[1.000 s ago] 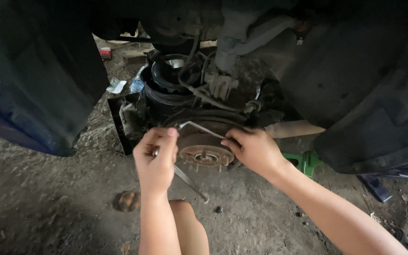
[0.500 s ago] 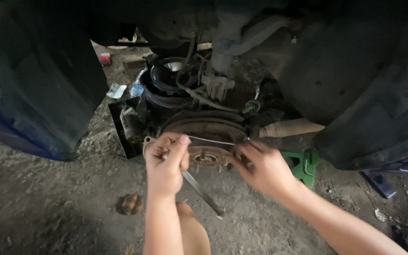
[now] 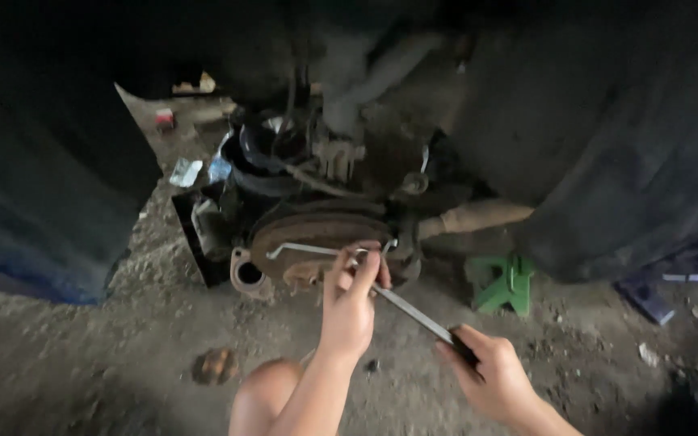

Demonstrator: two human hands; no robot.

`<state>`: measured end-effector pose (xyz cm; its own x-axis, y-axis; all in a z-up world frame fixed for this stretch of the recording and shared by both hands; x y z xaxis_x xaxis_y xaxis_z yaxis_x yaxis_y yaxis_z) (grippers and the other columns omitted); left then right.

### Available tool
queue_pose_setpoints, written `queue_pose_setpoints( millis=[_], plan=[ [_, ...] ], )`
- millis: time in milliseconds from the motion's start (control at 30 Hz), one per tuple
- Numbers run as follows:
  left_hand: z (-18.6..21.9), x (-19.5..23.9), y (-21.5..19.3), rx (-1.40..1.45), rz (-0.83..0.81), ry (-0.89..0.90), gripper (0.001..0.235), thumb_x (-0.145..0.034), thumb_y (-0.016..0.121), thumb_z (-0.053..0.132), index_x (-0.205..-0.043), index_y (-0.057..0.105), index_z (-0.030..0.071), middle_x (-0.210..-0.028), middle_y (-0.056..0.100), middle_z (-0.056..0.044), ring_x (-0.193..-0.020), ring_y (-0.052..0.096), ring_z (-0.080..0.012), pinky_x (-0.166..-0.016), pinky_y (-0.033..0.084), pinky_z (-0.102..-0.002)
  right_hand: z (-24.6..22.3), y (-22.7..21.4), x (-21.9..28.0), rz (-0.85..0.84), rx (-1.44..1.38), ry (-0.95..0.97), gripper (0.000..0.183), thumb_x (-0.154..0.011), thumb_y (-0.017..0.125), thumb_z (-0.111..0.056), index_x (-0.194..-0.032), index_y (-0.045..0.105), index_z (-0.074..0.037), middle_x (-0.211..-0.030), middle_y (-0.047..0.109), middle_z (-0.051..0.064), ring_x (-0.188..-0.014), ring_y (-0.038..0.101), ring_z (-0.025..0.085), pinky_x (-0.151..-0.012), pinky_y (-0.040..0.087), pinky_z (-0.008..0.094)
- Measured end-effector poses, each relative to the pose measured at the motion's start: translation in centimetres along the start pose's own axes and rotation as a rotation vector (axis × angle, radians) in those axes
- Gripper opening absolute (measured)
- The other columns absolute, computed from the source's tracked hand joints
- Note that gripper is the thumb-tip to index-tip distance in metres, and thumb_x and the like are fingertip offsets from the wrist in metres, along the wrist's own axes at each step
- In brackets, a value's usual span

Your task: Loosening and removing bolts from the wheel assembly and engine components using various wrenches.

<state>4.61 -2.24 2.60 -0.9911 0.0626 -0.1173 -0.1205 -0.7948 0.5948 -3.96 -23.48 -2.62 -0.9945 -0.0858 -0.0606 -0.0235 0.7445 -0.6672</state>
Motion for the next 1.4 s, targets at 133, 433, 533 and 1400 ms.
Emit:
queue_pose_setpoints(
  millis=[133,433,533,1400],
  plan=[
    [2.6,0.5,1.9,-0.397,-0.128,0.097,0.031,-0.101,0.059,0.043,-0.097,0.071,0.015,-0.095,0.070,0.001,-0.096,0.067,-0.0172,-0.091,0.046,-0.033,2.0,-0.5,0.0,0.133,-0.121,-0.048,0.026,-0.094,0.070,-0.023,-0.075,0.057,-0.011,-0.056,0.040,-0.002,-0.051,0.035,0.009,-0.046,0.030,0.033],
    [-1.1,-0.5,0.9,-0.489,0.010,-0.171,0.023,-0.090,0.076,0.029,-0.094,0.067,0.008,-0.072,0.069,-0.005,-0.060,0.065,-0.0153,-0.056,0.055,-0.028,1.3,-0.9,0.3,-0.028,-0.037,-0.041,0.021,-0.097,0.068,-0.021,-0.081,0.058,-0.012,-0.053,0.058,0.000,-0.038,0.046,0.011,-0.040,0.036,0.028],
    [-0.9,-0.8,1.2,-0.451,-0.004,-0.118,0.022,-0.090,0.078,0.024,-0.095,0.068,0.006,-0.067,0.068,-0.007,-0.052,0.062,-0.0156,-0.048,0.052,-0.028,1.0,-1.4,0.2,-0.059,0.052,-0.038,0.014,-0.099,0.064,-0.022,-0.090,0.063,-0.012,-0.059,0.057,0.002,-0.044,0.047,0.015,-0.045,0.036,0.031],
    [-2.1,-20.4,4.2,-1.408,-0.299,-0.516,0.067,-0.086,0.086,0.036,-0.136,0.063,-0.003,-0.139,0.063,-0.025,-0.101,0.076,-0.0292,-0.097,0.057,-0.041,7.2,-7.1,-6.2,0.070,0.203,0.300,0.032,-0.093,0.062,-0.045,-0.103,0.075,-0.017,-0.078,0.075,0.021,-0.085,0.074,0.042,-0.069,0.059,0.056]
  ],
)
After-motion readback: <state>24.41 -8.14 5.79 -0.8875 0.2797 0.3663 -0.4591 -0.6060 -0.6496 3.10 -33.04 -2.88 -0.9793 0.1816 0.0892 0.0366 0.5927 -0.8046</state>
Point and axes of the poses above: each hand's wrist, its own x-axis away from the middle knuckle, its own y-axis out of the palm, z = x × y, the point moved 6 cm from there along -x, towards the middle knuckle
